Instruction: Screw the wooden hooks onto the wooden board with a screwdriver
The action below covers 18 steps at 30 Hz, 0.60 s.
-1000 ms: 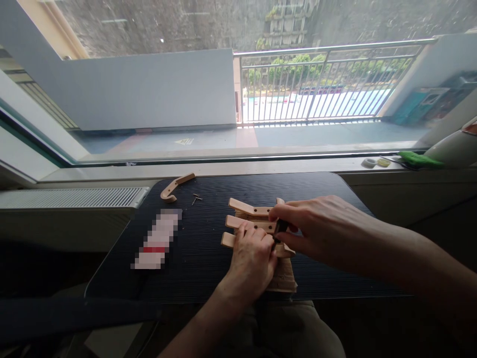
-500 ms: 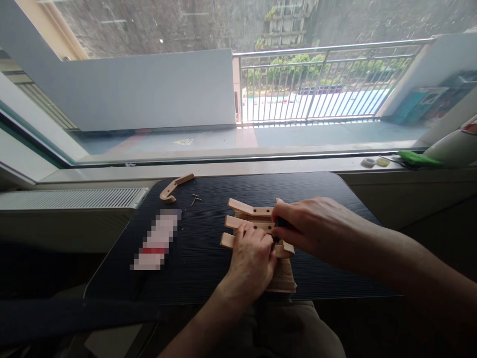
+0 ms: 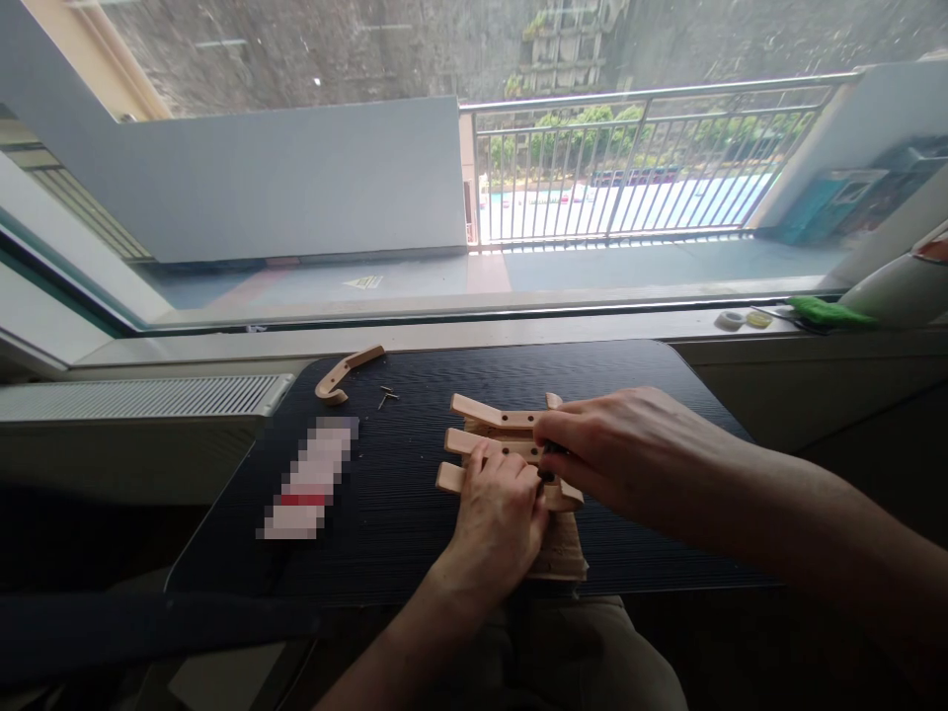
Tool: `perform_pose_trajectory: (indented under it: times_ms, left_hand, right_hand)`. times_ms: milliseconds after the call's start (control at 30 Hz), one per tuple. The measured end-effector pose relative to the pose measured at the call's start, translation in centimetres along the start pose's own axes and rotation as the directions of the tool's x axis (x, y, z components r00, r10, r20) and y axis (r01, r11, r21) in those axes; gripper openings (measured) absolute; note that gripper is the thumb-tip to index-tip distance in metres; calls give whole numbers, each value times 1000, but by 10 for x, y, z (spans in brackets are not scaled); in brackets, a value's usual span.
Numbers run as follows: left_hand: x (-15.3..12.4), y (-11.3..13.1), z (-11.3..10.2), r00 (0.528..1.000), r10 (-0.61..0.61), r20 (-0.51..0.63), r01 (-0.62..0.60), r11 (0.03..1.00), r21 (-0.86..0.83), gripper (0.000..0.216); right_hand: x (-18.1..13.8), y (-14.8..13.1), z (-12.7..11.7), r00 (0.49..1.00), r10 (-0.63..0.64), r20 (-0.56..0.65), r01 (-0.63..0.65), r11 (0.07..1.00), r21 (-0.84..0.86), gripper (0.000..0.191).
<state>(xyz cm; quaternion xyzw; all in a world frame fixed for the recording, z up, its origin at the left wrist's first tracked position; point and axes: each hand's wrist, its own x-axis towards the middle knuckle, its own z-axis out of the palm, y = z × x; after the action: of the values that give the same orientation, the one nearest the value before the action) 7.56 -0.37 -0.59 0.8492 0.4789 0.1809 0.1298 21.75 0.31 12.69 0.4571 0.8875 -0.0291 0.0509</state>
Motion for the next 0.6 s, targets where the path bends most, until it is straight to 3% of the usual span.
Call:
perform_pose_trajectory:
  times_ms: [200, 267, 400, 600]
  left_hand:
    - [0, 1, -1, 1000, -2, 3, 2, 1000, -7, 13]
    - [0, 1, -3, 1000, -7, 5, 7, 1000, -9, 15]
    - [1, 3, -5, 1000, -14, 3, 14, 1000, 5, 19]
    - [0, 3, -4, 1000, -12, -14, 12, 1000, -3, 17]
  right_hand:
    - [-2, 0, 0, 997, 39, -65, -43, 997, -65, 10]
    - [-3, 1, 0, 997, 14, -80, -17, 999, -35, 6]
    - [-4, -2, -3, 991, -86, -106, 88, 996, 20, 19]
    - [2, -15, -14, 997, -6, 80, 3, 999, 39, 19]
